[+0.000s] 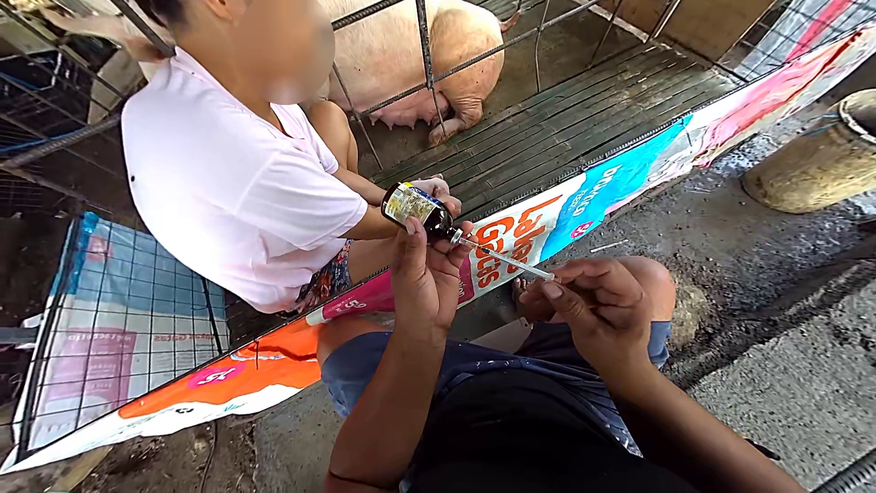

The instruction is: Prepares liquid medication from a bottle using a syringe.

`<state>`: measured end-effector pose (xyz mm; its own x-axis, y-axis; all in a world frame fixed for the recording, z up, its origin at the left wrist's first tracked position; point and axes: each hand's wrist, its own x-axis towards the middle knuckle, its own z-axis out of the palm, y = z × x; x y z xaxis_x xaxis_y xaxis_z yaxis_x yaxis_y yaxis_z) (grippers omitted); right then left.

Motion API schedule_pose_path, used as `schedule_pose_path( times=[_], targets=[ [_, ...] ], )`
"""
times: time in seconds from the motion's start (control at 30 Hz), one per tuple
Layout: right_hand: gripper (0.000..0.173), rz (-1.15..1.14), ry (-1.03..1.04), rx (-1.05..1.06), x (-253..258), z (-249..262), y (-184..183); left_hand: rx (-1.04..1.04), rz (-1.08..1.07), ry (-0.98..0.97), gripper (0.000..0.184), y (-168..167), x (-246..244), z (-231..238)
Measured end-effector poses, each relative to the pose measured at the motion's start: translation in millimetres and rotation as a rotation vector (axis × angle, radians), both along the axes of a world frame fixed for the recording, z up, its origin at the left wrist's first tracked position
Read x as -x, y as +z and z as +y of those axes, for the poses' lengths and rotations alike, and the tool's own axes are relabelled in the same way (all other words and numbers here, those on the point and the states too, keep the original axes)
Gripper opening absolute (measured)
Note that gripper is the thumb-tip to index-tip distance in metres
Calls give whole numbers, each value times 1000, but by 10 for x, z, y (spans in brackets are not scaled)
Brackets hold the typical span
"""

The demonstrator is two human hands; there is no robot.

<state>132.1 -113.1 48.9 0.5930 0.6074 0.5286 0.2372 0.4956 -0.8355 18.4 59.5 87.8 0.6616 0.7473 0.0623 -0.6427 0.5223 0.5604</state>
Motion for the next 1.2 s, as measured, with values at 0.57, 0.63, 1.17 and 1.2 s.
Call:
schedule_pose_path(
  times=[0.57,0.63,1.17,1.2],
  targets=[
    [12,-398,-161,-37,8,5,-22,-286,4,-50,33,396,99,172],
    [14,-494,-212,-68,20,16,2,-312,-14,-54,34,462,112,175],
    [26,-772,-296,-164,2,173,120,-578,-5,-51,36,1080,169,212],
    [27,-784,-303,-180,-1,200,141,-603,-5,-47,37,1149,166,214]
  ],
)
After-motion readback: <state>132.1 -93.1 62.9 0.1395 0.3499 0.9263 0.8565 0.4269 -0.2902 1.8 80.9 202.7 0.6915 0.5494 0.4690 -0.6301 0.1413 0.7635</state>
